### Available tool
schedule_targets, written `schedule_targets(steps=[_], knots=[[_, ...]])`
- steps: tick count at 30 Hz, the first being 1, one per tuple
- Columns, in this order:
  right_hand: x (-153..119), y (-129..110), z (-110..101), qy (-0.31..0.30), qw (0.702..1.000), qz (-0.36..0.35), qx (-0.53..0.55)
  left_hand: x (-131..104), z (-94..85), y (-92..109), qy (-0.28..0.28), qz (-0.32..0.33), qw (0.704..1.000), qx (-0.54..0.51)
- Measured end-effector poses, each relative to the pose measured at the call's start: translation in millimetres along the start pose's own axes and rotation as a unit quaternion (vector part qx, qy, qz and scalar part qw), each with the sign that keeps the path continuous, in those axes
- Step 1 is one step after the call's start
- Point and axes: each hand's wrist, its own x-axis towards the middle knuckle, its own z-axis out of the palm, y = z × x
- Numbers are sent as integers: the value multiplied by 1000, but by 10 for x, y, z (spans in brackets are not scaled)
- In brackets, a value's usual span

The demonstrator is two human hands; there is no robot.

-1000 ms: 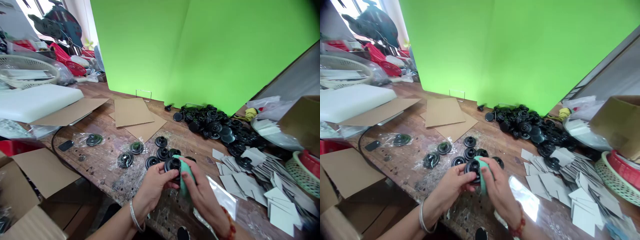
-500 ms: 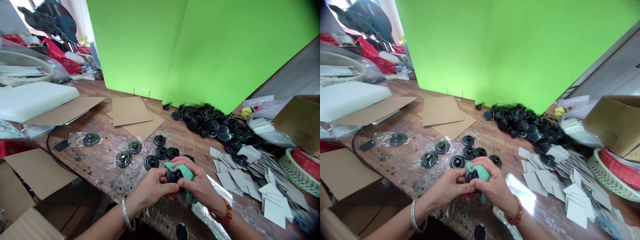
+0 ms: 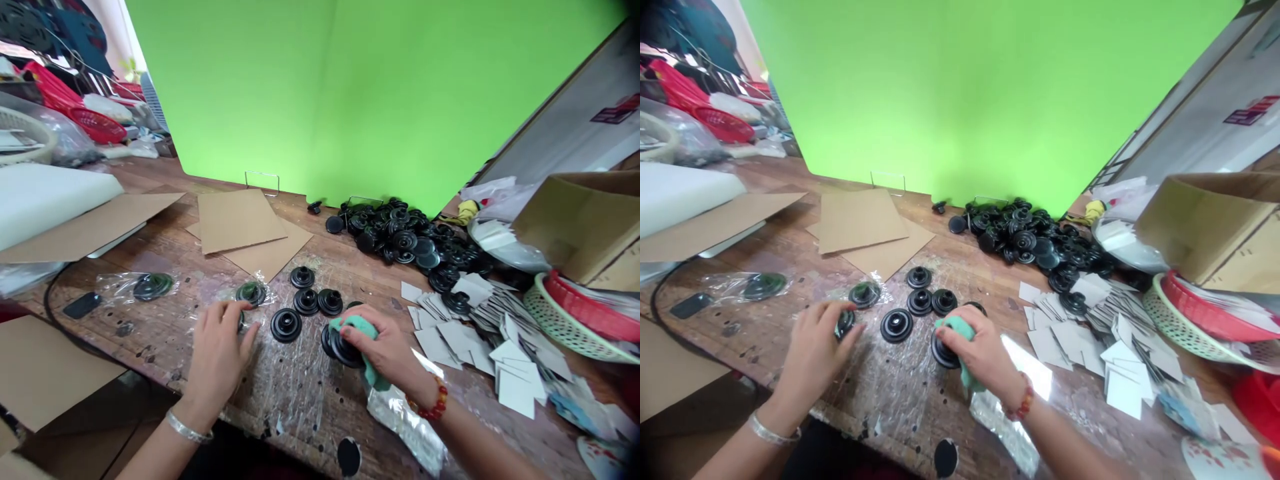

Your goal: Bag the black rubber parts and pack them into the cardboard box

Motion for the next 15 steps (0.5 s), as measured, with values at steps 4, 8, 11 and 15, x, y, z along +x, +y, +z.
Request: schedule_targets(steps=[4, 8, 11, 15], knots=[[-70, -91, 269, -41, 995, -67, -61, 3, -37, -33, 18, -36, 993, 113], [-34, -137, 467, -85, 989, -78, -88, -71, 48, 182, -3, 62, 998, 13], [29, -159, 562, -110, 986, -83, -99, -99, 230, 344, -41, 97, 991, -82], [38, -158, 602, -145, 980, -87, -104, -31, 410, 379, -85, 86, 986, -113]])
